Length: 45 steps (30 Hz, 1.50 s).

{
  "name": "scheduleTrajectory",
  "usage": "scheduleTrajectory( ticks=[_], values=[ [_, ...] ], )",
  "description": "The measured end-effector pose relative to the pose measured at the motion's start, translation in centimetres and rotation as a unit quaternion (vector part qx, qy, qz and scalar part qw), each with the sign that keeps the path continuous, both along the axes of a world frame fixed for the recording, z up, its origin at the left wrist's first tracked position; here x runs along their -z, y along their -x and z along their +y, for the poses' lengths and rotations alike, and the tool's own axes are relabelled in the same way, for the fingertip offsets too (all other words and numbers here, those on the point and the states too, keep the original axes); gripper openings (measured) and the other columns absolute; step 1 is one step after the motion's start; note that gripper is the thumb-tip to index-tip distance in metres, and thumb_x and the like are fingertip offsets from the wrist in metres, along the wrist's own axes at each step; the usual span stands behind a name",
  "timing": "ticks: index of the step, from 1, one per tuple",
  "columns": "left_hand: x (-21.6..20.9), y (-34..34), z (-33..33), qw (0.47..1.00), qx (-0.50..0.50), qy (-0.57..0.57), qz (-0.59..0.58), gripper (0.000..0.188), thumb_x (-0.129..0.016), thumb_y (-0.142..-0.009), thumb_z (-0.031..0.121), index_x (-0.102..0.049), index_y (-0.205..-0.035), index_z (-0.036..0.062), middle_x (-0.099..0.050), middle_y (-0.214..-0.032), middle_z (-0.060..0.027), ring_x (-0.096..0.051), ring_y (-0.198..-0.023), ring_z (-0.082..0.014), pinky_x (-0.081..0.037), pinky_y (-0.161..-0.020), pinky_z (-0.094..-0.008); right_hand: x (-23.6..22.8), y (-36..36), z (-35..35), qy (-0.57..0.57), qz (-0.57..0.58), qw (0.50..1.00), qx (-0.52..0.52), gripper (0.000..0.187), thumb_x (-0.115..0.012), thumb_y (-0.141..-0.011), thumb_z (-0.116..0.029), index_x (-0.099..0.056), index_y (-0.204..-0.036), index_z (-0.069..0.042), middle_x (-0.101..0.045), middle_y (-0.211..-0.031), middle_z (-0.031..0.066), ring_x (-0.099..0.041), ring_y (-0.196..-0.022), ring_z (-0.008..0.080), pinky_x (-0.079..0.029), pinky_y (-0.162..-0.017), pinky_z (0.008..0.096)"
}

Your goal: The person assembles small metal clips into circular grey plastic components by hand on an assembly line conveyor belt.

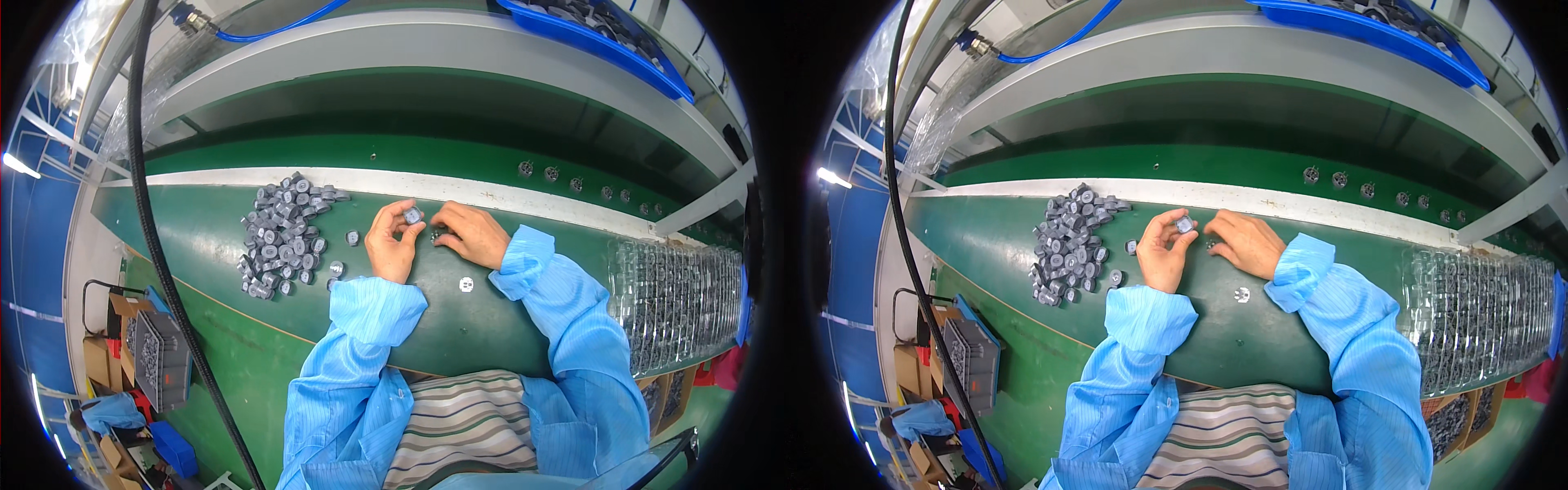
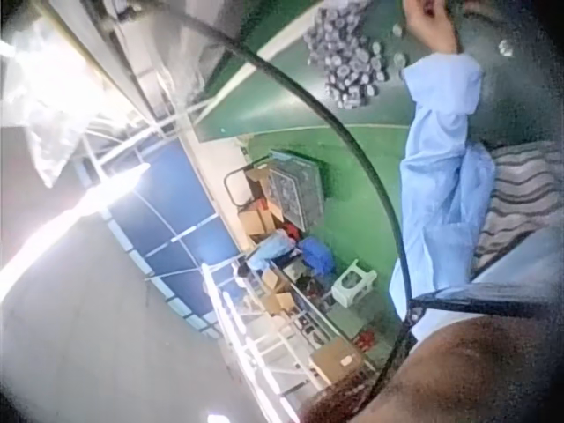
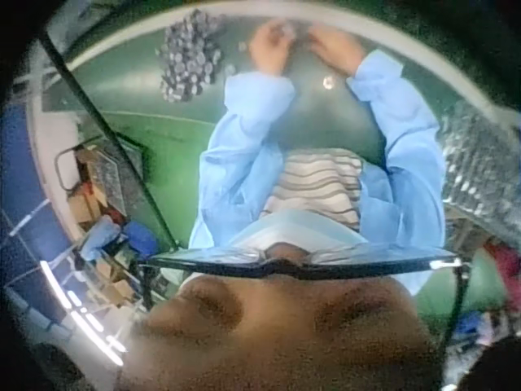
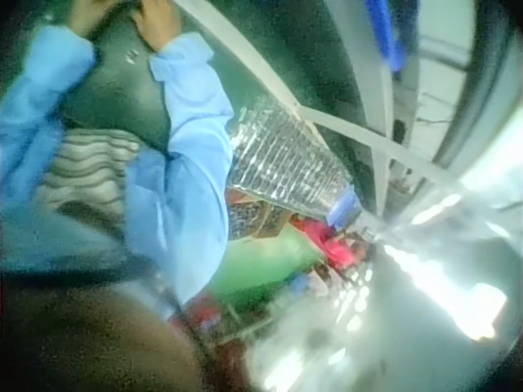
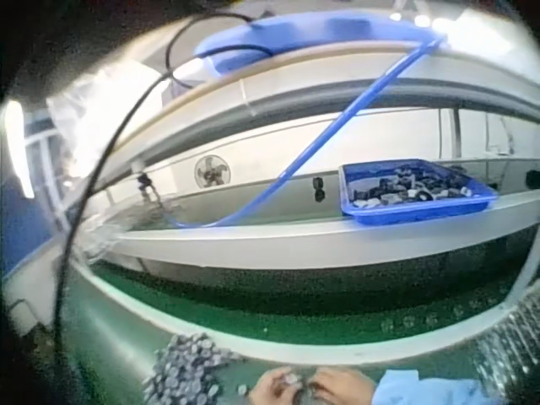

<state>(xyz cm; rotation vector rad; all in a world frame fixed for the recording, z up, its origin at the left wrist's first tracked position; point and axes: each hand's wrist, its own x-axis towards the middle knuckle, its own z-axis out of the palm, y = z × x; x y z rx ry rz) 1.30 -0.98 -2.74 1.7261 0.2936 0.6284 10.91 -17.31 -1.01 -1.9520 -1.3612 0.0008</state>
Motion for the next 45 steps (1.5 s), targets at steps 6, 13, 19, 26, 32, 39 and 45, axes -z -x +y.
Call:
scheduleTrajectory(
  ticks=[6,13,19,26,32,39,45],
  values=[
    [-1.2,0.2,-0.9,0.993,-0.030,-0.111,0.022,0.040,-0.078,-0.073,-0.012,-0.068,-0.109,0.0025,-0.066,-0.110,-0.0077,-0.065,-0.077,-0.0142,-0.054,-0.067,-0.0255,-0.1,-1.1,-0.3,-0.066,0.245,0.967,0.008,0.008,-0.074,-0.088,-0.009,-0.068,-0.089,-0.004,-0.063,-0.086,0.0030,-0.062,-0.081,0.0169,-0.049,-0.069,0.0316],
    [0.2,-0.1,-1.8,0.996,0.024,-0.081,-0.013,0.042,-0.082,-0.071,-0.009,-0.067,-0.109,0.0005,-0.065,-0.111,-0.0083,-0.067,-0.079,-0.0129,-0.056,-0.069,-0.0257,-1.6,-0.2,0.1,-0.133,0.265,0.954,0.048,0.009,-0.075,-0.088,-0.009,-0.068,-0.088,-0.003,-0.062,-0.086,0.0025,-0.060,-0.076,0.0118,-0.048,-0.066,0.0297],
    [-0.2,0.1,-1.9,0.998,0.043,-0.040,0.004,0.038,-0.080,-0.074,-0.009,-0.067,-0.108,-0.0003,-0.069,-0.108,-0.0084,-0.071,-0.082,-0.0137,-0.057,-0.071,-0.0274,-1.2,-0.5,0.1,-0.155,0.116,0.981,0.030,0.009,-0.075,-0.084,-0.004,-0.066,-0.087,-0.001,-0.062,-0.088,0.0063,-0.061,-0.080,0.0208,-0.049,-0.069,0.0345],
    [-1.2,0.6,-2.5,0.997,0.009,-0.069,0.039,0.036,-0.081,-0.073,-0.009,-0.068,-0.104,0.0018,-0.072,-0.095,-0.0071,-0.069,-0.078,-0.0133,-0.056,-0.071,-0.0274,-1.1,0.4,0.2,-0.148,0.145,0.978,0.029,0.009,-0.073,-0.083,-0.005,-0.065,-0.086,-0.003,-0.059,-0.086,0.0085,-0.060,-0.081,0.0263,-0.048,-0.068,0.0378],
    [-1.6,0.4,-2.7,0.983,-0.026,-0.183,0.005,0.040,-0.086,-0.067,0.001,-0.070,-0.103,0.0071,-0.073,-0.094,-0.0053,-0.064,-0.083,-0.0200,-0.051,-0.073,-0.0333,0.4,0.2,0.5,-0.139,0.429,0.892,0.043,0.014,-0.069,-0.091,-0.002,-0.060,-0.102,0.003,-0.067,-0.094,0.0102,-0.067,-0.086,0.0162,-0.054,-0.074,0.0296],
    [-2.6,1.7,0.8,0.878,-0.110,-0.428,0.183,0.073,-0.090,-0.068,0.019,-0.055,-0.131,0.0155,-0.043,-0.132,-0.0171,-0.041,-0.126,-0.0382,-0.034,-0.099,-0.0529,0.5,-8.2,-3.0,-0.115,-0.044,0.961,0.249,0.007,-0.070,-0.082,-0.003,-0.071,-0.089,-0.002,-0.071,-0.092,0.0130,-0.067,-0.086,0.0312,-0.054,-0.078,0.0412],
    [-1.3,3.2,4.1,0.829,-0.149,-0.445,0.306,0.049,-0.078,-0.072,0.001,-0.056,-0.115,0.0092,-0.047,-0.121,-0.0183,-0.047,-0.117,-0.0385,-0.044,-0.088,-0.0509,2.4,-12.0,-6.8,0.002,-0.212,0.909,0.359,0.008,-0.075,-0.078,-0.009,-0.074,-0.085,-0.006,-0.068,-0.093,0.0053,-0.058,-0.094,0.0282,-0.047,-0.079,0.0420]
  ],
)
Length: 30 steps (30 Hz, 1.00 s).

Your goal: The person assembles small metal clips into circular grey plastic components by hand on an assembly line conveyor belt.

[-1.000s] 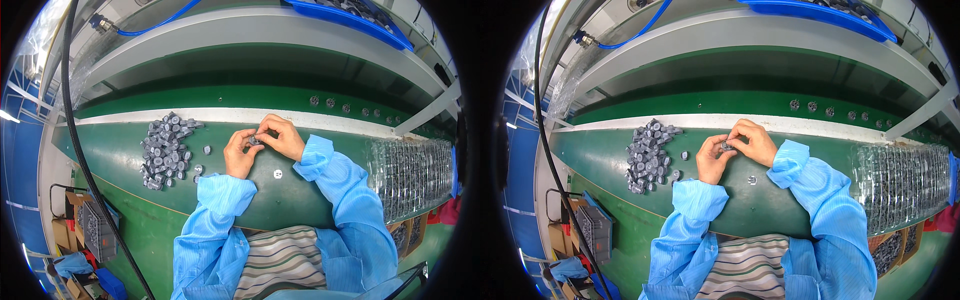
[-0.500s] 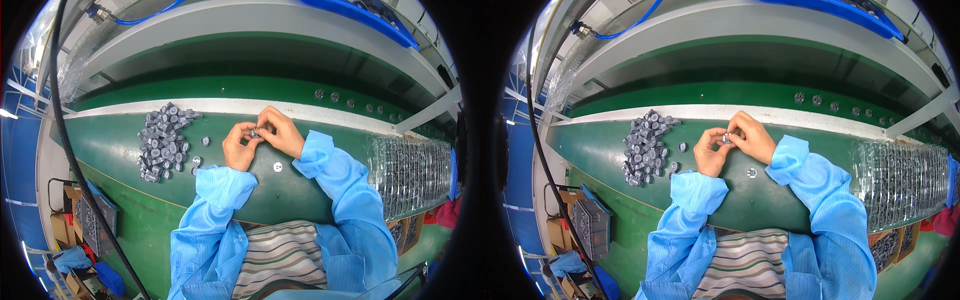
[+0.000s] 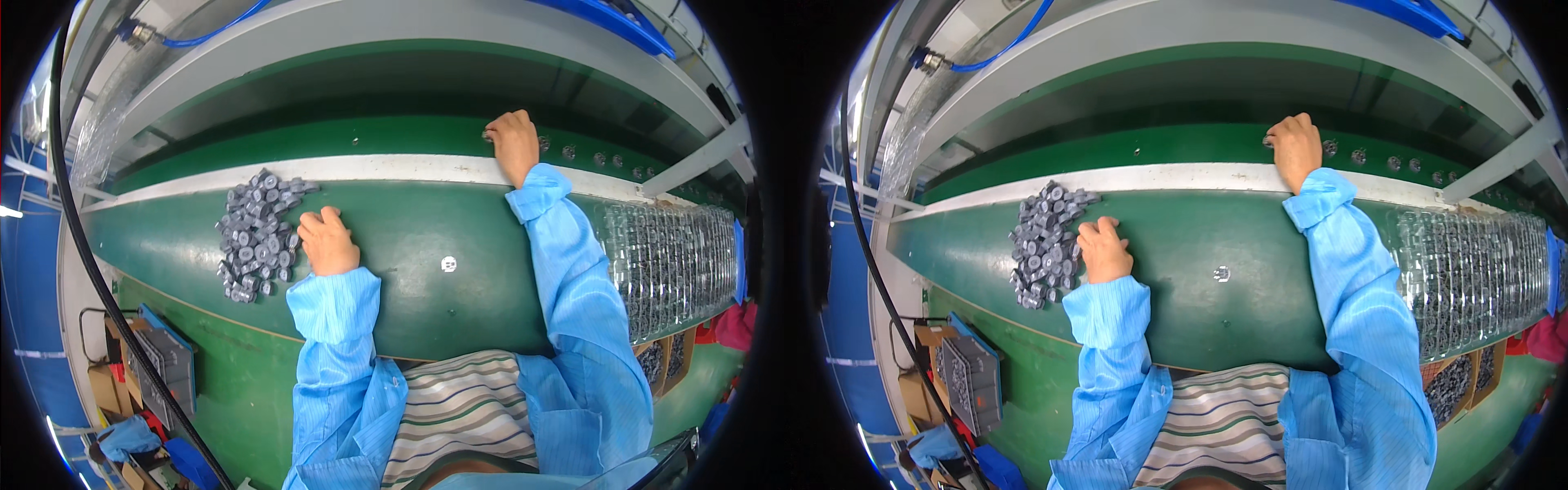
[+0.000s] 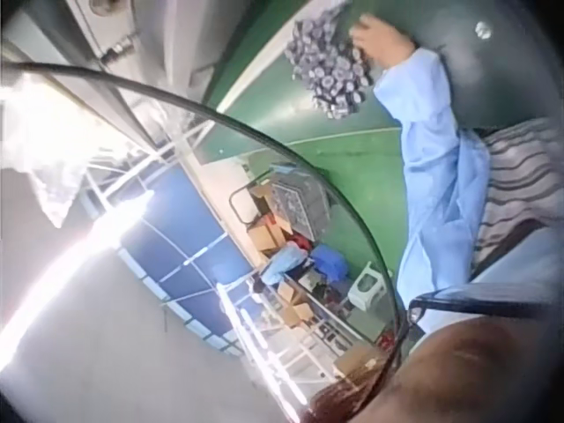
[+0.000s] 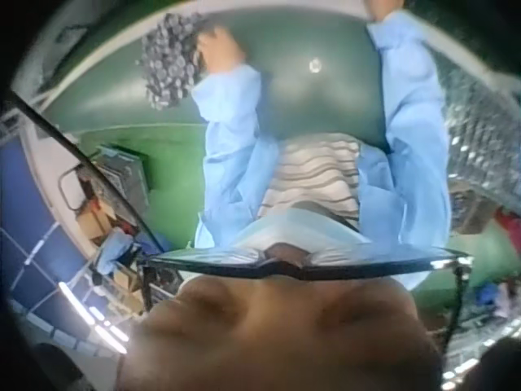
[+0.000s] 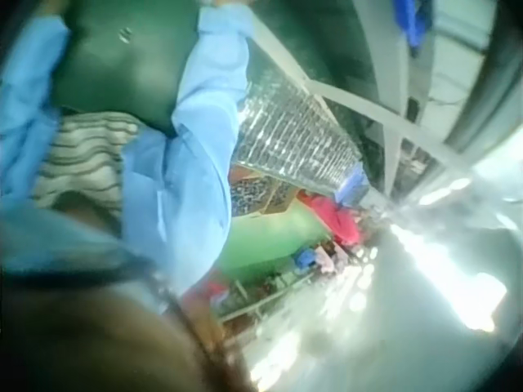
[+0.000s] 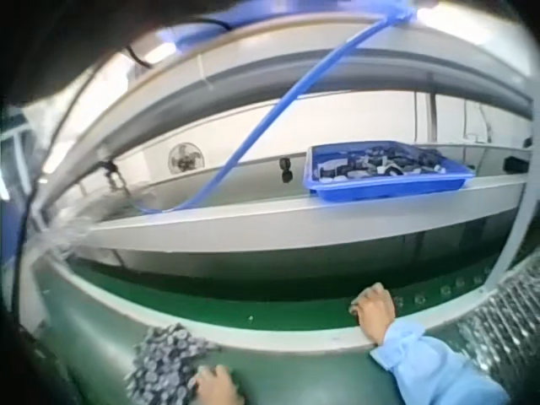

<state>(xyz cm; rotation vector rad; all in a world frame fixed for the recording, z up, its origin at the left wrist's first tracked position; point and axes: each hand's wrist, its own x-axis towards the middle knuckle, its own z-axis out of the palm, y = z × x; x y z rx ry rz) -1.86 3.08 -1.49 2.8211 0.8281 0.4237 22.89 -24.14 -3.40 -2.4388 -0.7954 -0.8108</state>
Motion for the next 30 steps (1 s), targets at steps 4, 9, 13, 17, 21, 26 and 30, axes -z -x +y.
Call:
scheduleTrajectory(
  ticks=[4,9,13,17,21,26,30],
  values=[
    [0.4,-0.1,-0.5,0.996,0.070,0.034,-0.044,0.039,-0.064,-0.072,-0.014,-0.060,-0.105,0.0056,-0.053,-0.110,-0.0179,-0.054,-0.104,-0.0383,-0.051,-0.082,-0.0462,-1.9,2.0,0.8,0.028,-0.010,1.000,0.011,0.022,-0.076,-0.075,-0.009,-0.075,-0.098,-0.010,-0.064,-0.100,0.0082,-0.056,-0.099,0.0313,-0.046,-0.081,0.0443],
    [0.3,-1.2,-1.9,0.988,0.097,0.069,-0.094,0.036,-0.071,-0.073,-0.012,-0.065,-0.104,0.0064,-0.059,-0.106,-0.0134,-0.059,-0.103,-0.0359,-0.050,-0.087,-0.0442,-4.5,6.7,2.6,0.124,0.497,0.690,-0.511,0.042,-0.084,-0.080,-0.022,-0.069,-0.118,-0.010,-0.059,-0.104,0.0076,-0.060,-0.088,0.0204,-0.052,-0.081,0.0359],
    [-0.1,-1.7,-2.3,0.985,0.131,0.049,-0.100,0.034,-0.073,-0.076,-0.009,-0.066,-0.106,0.0053,-0.062,-0.104,-0.0138,-0.063,-0.097,-0.0341,-0.054,-0.081,-0.0416,-3.3,10.6,4.9,0.229,0.409,0.690,-0.552,0.017,-0.079,-0.078,-0.017,-0.073,-0.091,-0.007,-0.062,-0.094,0.0116,-0.066,-0.086,0.0256,-0.053,-0.074,0.0405],
    [0.2,-2.6,-3.2,0.915,0.182,0.251,-0.260,0.031,-0.077,-0.077,-0.007,-0.067,-0.106,0.0025,-0.063,-0.106,-0.0122,-0.068,-0.078,-0.0222,-0.054,-0.061,-0.0281,-3.4,11.4,5.8,0.150,0.425,0.711,-0.541,0.008,-0.075,-0.079,-0.010,-0.071,-0.080,-0.003,-0.064,-0.088,0.0123,-0.069,-0.083,0.0252,-0.055,-0.074,0.0381],
    [0.4,-3.1,-4.2,0.878,0.209,0.332,-0.275,0.036,-0.080,-0.075,-0.008,-0.068,-0.108,0.0019,-0.065,-0.110,-0.0098,-0.065,-0.078,-0.0153,-0.053,-0.062,-0.0254,-1.7,10.1,6.1,-0.235,0.492,0.765,-0.343,0.004,-0.072,-0.086,-0.004,-0.071,-0.087,0.000,-0.069,-0.089,0.0079,-0.072,-0.087,0.0185,-0.056,-0.076,0.0306],
    [0.1,-2.7,-5.3,0.865,0.221,0.381,-0.239,0.045,-0.083,-0.074,-0.008,-0.065,-0.114,-0.0019,-0.070,-0.105,-0.0064,-0.064,-0.078,-0.0095,-0.054,-0.069,-0.0238,-3.7,11.1,6.4,-0.239,0.471,0.779,-0.338,0.008,-0.075,-0.088,-0.007,-0.071,-0.091,-0.001,-0.066,-0.088,0.0035,-0.061,-0.074,0.0128,-0.049,-0.067,0.0276],
    [0.4,-2.7,-5.4,0.865,0.242,0.368,-0.242,0.043,-0.082,-0.075,-0.008,-0.065,-0.114,-0.0015,-0.069,-0.105,-0.0062,-0.063,-0.079,-0.0093,-0.054,-0.070,-0.0239,-3.3,11.4,6.7,-0.190,0.264,0.875,-0.359,0.010,-0.076,-0.084,-0.005,-0.068,-0.089,0.000,-0.063,-0.085,0.0080,-0.063,-0.074,0.0196,-0.049,-0.066,0.0296]
  ],
)
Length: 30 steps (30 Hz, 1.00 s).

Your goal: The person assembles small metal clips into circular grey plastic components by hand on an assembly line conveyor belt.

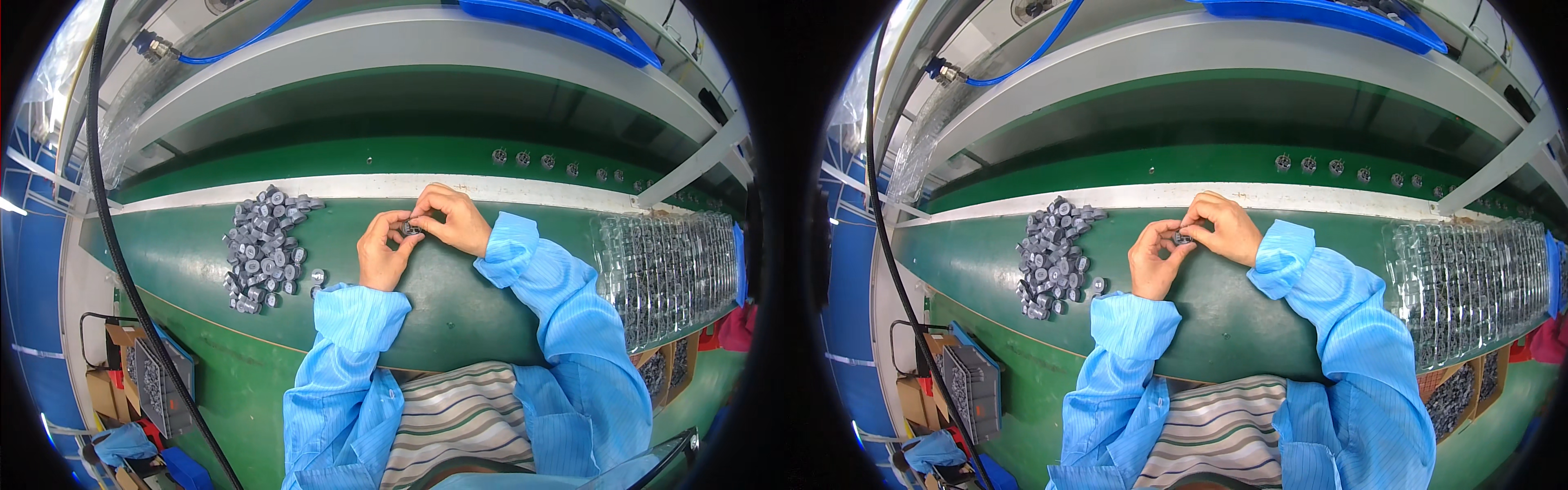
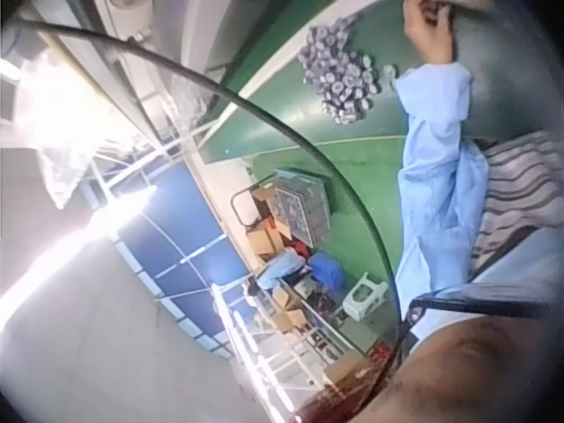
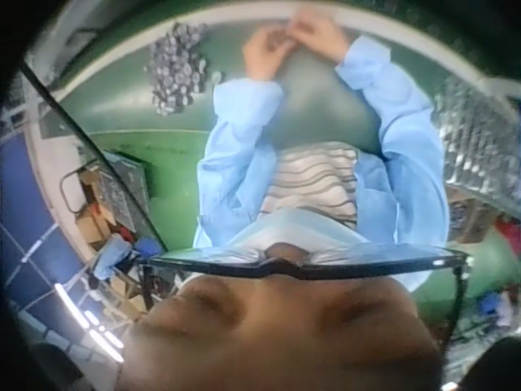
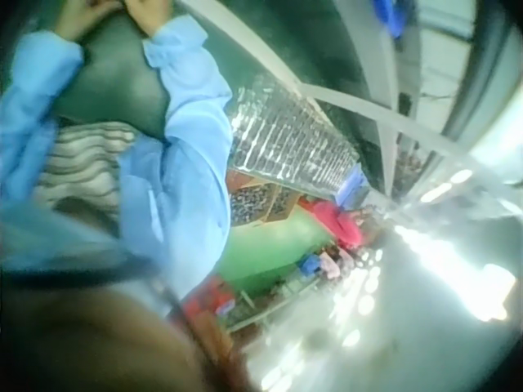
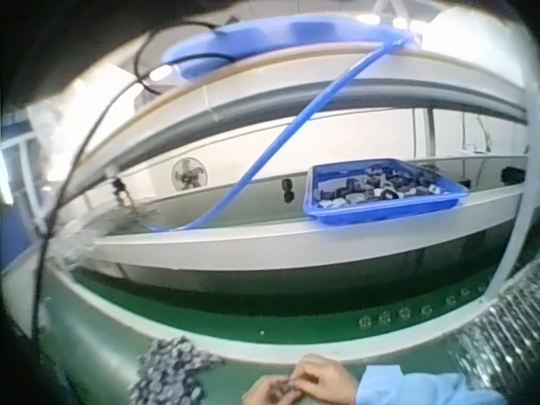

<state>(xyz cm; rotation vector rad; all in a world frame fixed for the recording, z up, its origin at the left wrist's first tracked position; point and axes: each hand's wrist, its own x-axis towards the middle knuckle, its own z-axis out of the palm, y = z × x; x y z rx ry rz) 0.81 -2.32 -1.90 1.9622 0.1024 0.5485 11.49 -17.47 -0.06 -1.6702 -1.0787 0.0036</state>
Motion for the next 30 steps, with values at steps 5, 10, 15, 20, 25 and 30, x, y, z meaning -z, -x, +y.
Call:
scheduleTrajectory(
  ticks=[5,10,15,20,25,30],
  values=[
    [0.9,-0.1,0.3,0.954,0.061,0.292,0.037,0.039,-0.066,-0.086,-0.015,-0.059,-0.122,-0.0024,-0.068,-0.115,-0.0102,-0.068,-0.089,-0.0155,-0.055,-0.078,-0.0258,0.1,0.1,0.2,0.022,0.242,0.970,-0.023,0.011,-0.074,-0.090,-0.009,-0.068,-0.093,0.000,-0.069,-0.087,0.0056,-0.064,-0.075,0.0134,-0.050,-0.065,0.0269],
    [-0.1,0.2,0.9,0.898,0.084,0.421,0.098,0.034,-0.059,-0.095,-0.007,-0.053,-0.129,-0.0021,-0.066,-0.118,-0.0137,-0.069,-0.101,-0.0218,-0.058,-0.084,-0.0327,0.9,-0.1,0.1,0.009,0.415,0.909,-0.035,0.014,-0.070,-0.097,-0.013,-0.068,-0.099,0.000,-0.072,-0.090,0.0054,-0.063,-0.076,0.0082,-0.050,-0.065,0.0240],
    [0.0,0.4,1.1,0.840,0.108,0.517,0.122,0.024,-0.056,-0.101,0.003,-0.055,-0.126,0.0002,-0.066,-0.116,-0.0116,-0.066,-0.107,-0.0221,-0.058,-0.090,-0.0365,0.5,1.5,0.4,-0.006,0.246,0.968,0.049,0.015,-0.074,-0.090,-0.011,-0.066,-0.094,0.002,-0.072,-0.088,0.0058,-0.064,-0.075,0.0088,-0.050,-0.065,0.0260],
    [0.2,0.3,1.2,0.799,0.145,0.575,0.102,0.025,-0.051,-0.107,0.018,-0.058,-0.123,0.0006,-0.066,-0.107,-0.0075,-0.064,-0.093,-0.0177,-0.054,-0.081,-0.0294,0.1,1.7,0.7,-0.020,-0.085,0.994,0.063,0.014,-0.077,-0.084,-0.009,-0.067,-0.089,-0.001,-0.068,-0.088,0.0059,-0.062,-0.074,0.0163,-0.049,-0.066,0.0326],
    [-0.1,0.0,1.1,0.819,0.162,0.536,0.123,0.028,-0.050,-0.108,0.023,-0.060,-0.117,-0.0009,-0.064,-0.098,-0.0051,-0.061,-0.085,-0.0147,-0.049,-0.070,-0.0246,-0.5,0.8,0.1,-0.019,0.038,0.999,-0.009,0.012,-0.078,-0.082,-0.009,-0.068,-0.083,-0.004,-0.066,-0.087,0.0072,-0.061,-0.087,0.0239,-0.049,-0.074,0.0371],
    [-0.4,0.2,0.9,0.813,0.127,0.544,0.164,0.031,-0.050,-0.108,0.030,-0.061,-0.109,0.0006,-0.062,-0.090,-0.0037,-0.057,-0.076,-0.0129,-0.045,-0.062,-0.0236,-1.1,0.9,0.1,0.003,-0.093,0.996,-0.004,0.012,-0.077,-0.078,-0.008,-0.066,-0.081,-0.005,-0.063,-0.085,0.0069,-0.061,-0.086,0.0254,-0.050,-0.074,0.0387]
  ],
)
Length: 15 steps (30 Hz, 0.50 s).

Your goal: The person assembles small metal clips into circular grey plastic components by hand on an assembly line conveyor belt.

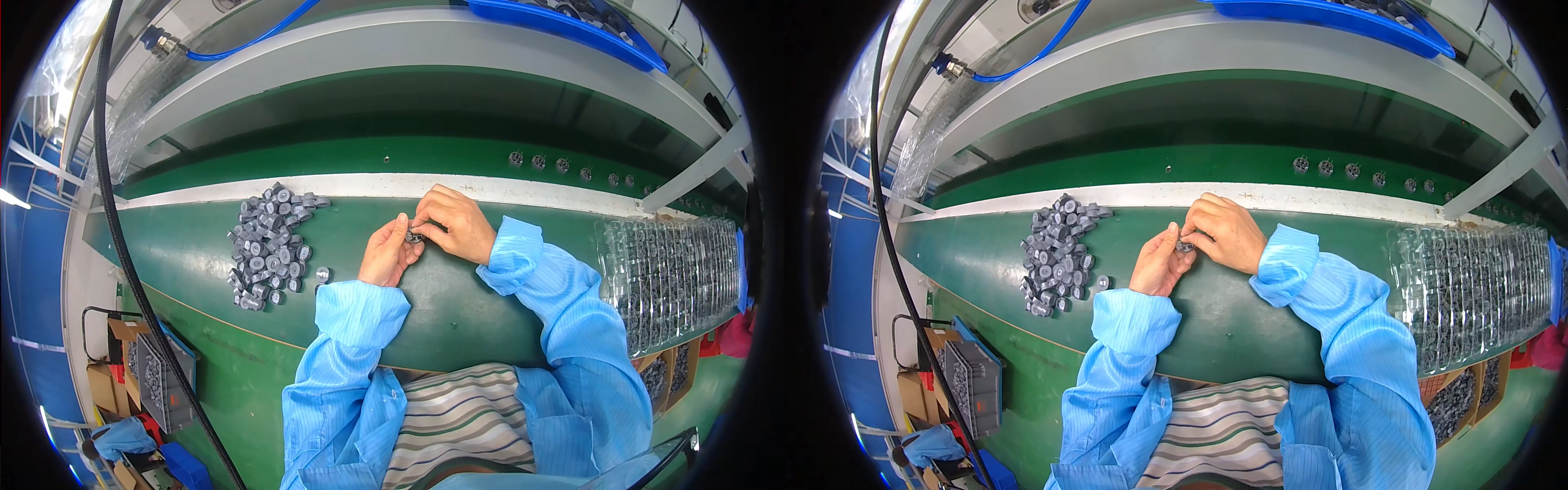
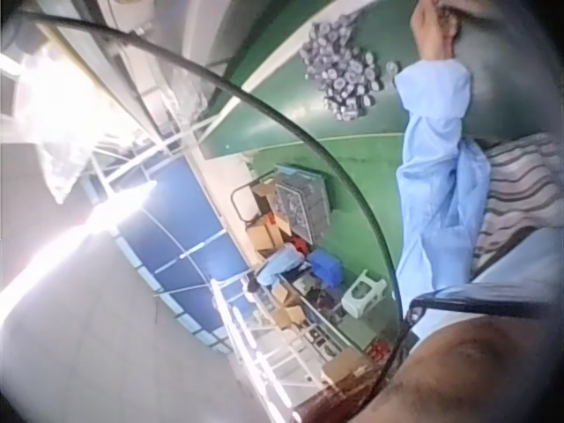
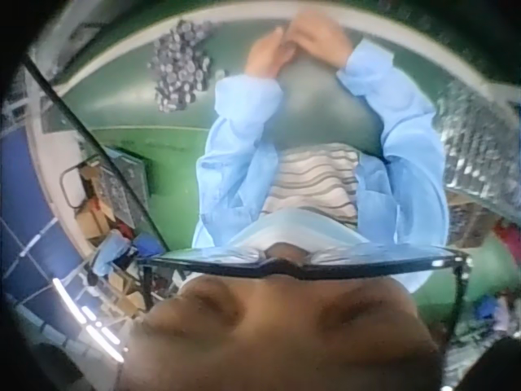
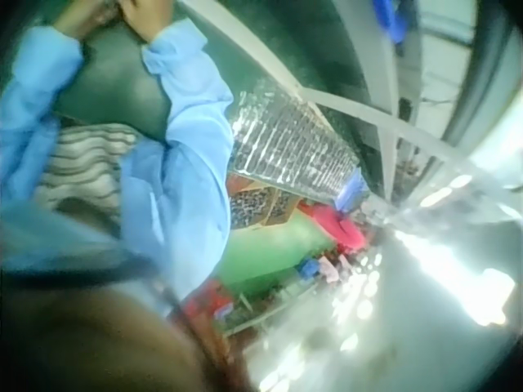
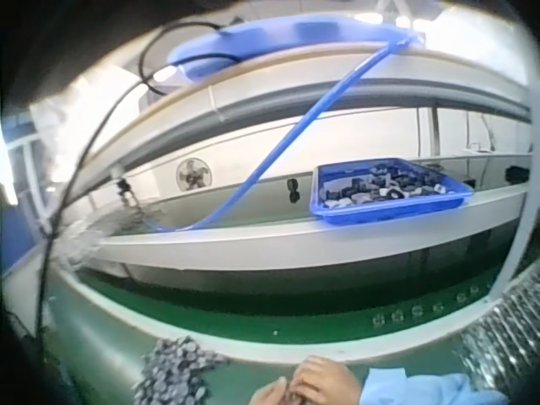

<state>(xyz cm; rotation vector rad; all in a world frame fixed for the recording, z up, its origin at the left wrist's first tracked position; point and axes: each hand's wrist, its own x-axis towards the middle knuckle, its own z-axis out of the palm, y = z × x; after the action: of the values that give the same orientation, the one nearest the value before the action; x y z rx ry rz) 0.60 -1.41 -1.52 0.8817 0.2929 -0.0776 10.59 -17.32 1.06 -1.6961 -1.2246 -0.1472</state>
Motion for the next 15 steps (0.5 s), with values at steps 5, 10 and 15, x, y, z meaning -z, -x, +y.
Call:
scheduleTrajectory(
  ticks=[5,10,15],
  values=[
    [-0.1,-0.2,0.0,0.999,0.020,-0.024,0.014,0.033,-0.051,-0.108,0.032,-0.061,-0.105,0.0017,-0.059,-0.084,-0.0029,-0.050,-0.067,-0.0107,-0.041,-0.058,-0.0223,-0.8,0.0,-0.3,0.038,-0.121,0.992,-0.009,0.014,-0.077,-0.076,-0.005,-0.065,-0.084,-0.004,-0.062,-0.087,0.0069,-0.061,-0.085,0.0264,-0.050,-0.072,0.0389],
    [-0.4,0.0,0.3,0.999,0.035,-0.023,0.010,0.033,-0.050,-0.108,0.032,-0.060,-0.105,0.0013,-0.058,-0.083,-0.0033,-0.047,-0.064,-0.0103,-0.036,-0.053,-0.0222,-0.5,0.4,0.0,0.046,-0.147,0.988,-0.011,0.014,-0.075,-0.078,-0.007,-0.063,-0.085,-0.005,-0.062,-0.089,0.0074,-0.061,-0.086,0.0273,-0.050,-0.074,0.0385],
    [1.1,-0.2,-0.1,0.997,-0.004,-0.073,-0.020,0.029,-0.051,-0.108,0.030,-0.053,-0.112,0.0011,-0.058,-0.080,-0.0056,-0.054,-0.059,-0.0132,-0.039,-0.048,-0.0228,0.8,0.9,0.0,0.054,0.118,0.991,0.002,0.016,-0.071,-0.086,-0.011,-0.061,-0.094,-0.003,-0.061,-0.093,0.0122,-0.062,-0.086,0.0317,-0.051,-0.076,0.0439]
  ],
)
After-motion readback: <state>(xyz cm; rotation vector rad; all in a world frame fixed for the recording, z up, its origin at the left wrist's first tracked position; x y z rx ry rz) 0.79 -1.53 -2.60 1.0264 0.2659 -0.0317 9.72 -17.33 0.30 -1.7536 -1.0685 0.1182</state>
